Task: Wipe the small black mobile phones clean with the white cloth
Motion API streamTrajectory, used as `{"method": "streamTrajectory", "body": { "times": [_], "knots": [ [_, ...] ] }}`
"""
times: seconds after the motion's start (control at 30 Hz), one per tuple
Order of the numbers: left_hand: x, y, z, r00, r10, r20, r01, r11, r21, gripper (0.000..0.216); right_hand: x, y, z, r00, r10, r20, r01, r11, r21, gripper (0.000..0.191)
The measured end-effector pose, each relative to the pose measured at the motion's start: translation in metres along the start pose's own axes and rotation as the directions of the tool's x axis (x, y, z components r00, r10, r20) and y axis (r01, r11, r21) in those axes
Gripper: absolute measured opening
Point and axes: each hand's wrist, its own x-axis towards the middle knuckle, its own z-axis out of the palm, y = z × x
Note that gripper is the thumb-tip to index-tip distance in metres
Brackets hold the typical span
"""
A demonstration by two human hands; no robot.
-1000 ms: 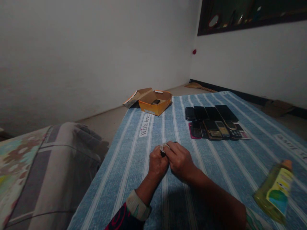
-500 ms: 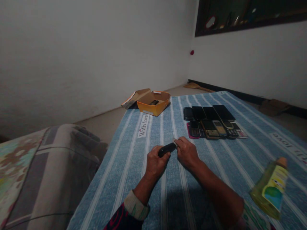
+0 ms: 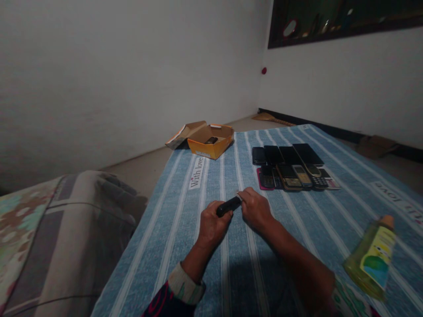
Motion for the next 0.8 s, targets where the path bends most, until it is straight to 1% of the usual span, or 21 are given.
{"method": "streamTrajectory", "body": {
  "times": [0.1,0.2,0.33,0.47,0.57,0.67,0.73,0.77,0.8],
  "knots": [
    [-0.002,-0.003,0.0,1.0,-0.002,0.0,0.002,1.0,0.011,0.007,0.001,0.006,0.003,0.999,0.042,0.005,-0.042,0.996,0.075,0.035],
    [-0.005,-0.007,-0.001,1.0,0.017,-0.001,-0.017,0.999,0.04,0.01,0.001,0.008,0.005,0.998,0.062,0.006,-0.062,0.992,0.109,0.033],
    [-0.008,-0.01,-0.002,0.997,0.073,-0.001,-0.073,0.994,0.082,0.015,0.001,0.008,0.006,0.998,0.067,0.007,-0.068,0.99,0.127,0.033],
    [-0.009,-0.01,-0.003,0.995,0.097,0.001,-0.097,0.991,0.095,0.016,0.0,0.006,0.007,0.999,0.048,-0.017,-0.045,0.99,0.13,0.033],
    [-0.009,-0.008,-0.003,0.995,0.104,0.004,-0.103,0.988,0.114,0.014,-0.004,-0.003,0.004,0.997,-0.025,-0.069,0.033,0.992,0.12,0.034],
    [-0.009,-0.008,-0.003,0.992,0.123,-0.002,-0.121,0.984,0.131,0.012,-0.01,-0.018,0.0,0.974,-0.202,-0.105,0.211,0.973,0.089,0.031],
    [-0.009,-0.008,-0.002,0.991,0.135,-0.01,-0.132,0.981,0.14,0.01,-0.013,-0.026,-0.001,0.949,-0.303,-0.087,0.309,0.949,0.066,0.025],
    [-0.009,-0.007,-0.002,0.99,0.138,-0.01,-0.135,0.98,0.145,0.009,-0.013,-0.027,-0.001,0.945,-0.319,-0.072,0.323,0.945,0.057,0.023],
    [-0.009,-0.007,-0.002,0.99,0.141,-0.009,-0.138,0.979,0.15,0.009,-0.013,-0.027,0.0,0.949,-0.308,-0.058,0.311,0.949,0.051,0.022]
  ]
}}
